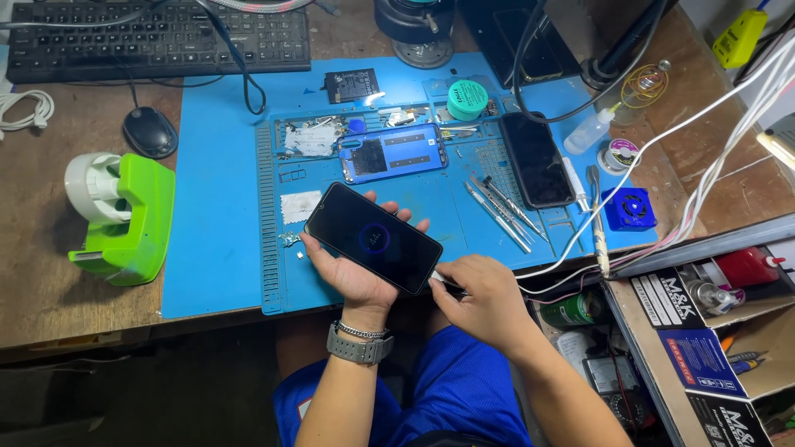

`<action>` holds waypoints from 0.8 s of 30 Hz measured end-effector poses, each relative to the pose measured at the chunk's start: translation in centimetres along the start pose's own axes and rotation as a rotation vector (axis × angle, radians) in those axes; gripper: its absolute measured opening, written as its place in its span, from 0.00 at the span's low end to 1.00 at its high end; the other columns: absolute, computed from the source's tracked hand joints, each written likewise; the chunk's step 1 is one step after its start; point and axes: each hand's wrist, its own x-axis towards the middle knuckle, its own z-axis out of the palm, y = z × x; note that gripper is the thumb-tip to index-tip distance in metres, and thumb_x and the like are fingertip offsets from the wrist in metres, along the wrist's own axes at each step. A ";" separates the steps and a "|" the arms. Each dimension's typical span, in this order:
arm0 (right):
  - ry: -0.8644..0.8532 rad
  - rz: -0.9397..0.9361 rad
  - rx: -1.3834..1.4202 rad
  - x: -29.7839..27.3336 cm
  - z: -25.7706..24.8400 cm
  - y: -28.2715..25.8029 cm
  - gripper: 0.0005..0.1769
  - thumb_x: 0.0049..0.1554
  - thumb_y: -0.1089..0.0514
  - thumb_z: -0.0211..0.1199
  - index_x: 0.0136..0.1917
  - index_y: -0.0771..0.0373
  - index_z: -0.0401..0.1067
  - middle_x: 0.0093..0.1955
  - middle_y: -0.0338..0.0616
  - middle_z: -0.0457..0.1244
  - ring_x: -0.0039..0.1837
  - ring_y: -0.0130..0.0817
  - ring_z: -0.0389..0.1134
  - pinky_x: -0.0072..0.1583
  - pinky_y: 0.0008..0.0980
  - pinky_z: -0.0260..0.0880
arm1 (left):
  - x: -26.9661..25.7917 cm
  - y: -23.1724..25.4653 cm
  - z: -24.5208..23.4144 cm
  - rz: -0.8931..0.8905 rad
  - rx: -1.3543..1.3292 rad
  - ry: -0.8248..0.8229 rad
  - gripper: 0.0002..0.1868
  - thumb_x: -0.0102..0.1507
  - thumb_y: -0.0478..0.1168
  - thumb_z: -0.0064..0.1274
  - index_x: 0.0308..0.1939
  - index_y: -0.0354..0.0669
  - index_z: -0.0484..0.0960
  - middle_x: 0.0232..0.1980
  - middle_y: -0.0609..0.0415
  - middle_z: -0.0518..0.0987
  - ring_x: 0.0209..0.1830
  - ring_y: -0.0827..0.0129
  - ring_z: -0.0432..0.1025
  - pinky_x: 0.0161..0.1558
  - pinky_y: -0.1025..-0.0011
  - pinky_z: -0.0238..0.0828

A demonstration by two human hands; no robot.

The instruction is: The person connects a charging cable to a smartphone, observes the charging indicator, and then places the phone on a workbench. They then pick up a disassembled phone chassis and handle it with their hands.

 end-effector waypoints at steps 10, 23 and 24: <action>0.056 0.072 0.091 1.4 -2.2 -0.5 0.17 0.47 0.61 0.72 0.52 0.56 0.82 0.38 0.37 0.70 0.43 0.41 0.72 0.48 0.36 0.73 | -0.3 -0.1 0.8 0.016 -0.001 0.001 0.51 0.58 0.81 0.29 0.59 0.43 0.79 0.47 0.37 0.84 0.48 0.44 0.80 0.55 0.37 0.74; -0.426 -0.119 0.120 8.3 0.6 -0.5 0.32 0.56 0.64 0.45 0.67 0.39 0.75 0.39 0.36 0.49 0.45 0.40 0.54 0.58 0.40 0.55 | 0.7 -0.7 -0.2 0.064 0.009 0.051 0.49 0.61 0.79 0.29 0.57 0.42 0.81 0.50 0.38 0.83 0.48 0.46 0.80 0.55 0.47 0.77; -0.469 -0.145 0.129 8.3 0.3 -1.1 0.32 0.58 0.63 0.44 0.67 0.36 0.75 0.39 0.35 0.49 0.46 0.40 0.55 0.61 0.39 0.53 | 0.8 -0.4 -0.3 0.046 0.022 0.034 0.50 0.60 0.80 0.29 0.58 0.42 0.81 0.49 0.38 0.84 0.48 0.46 0.80 0.55 0.48 0.78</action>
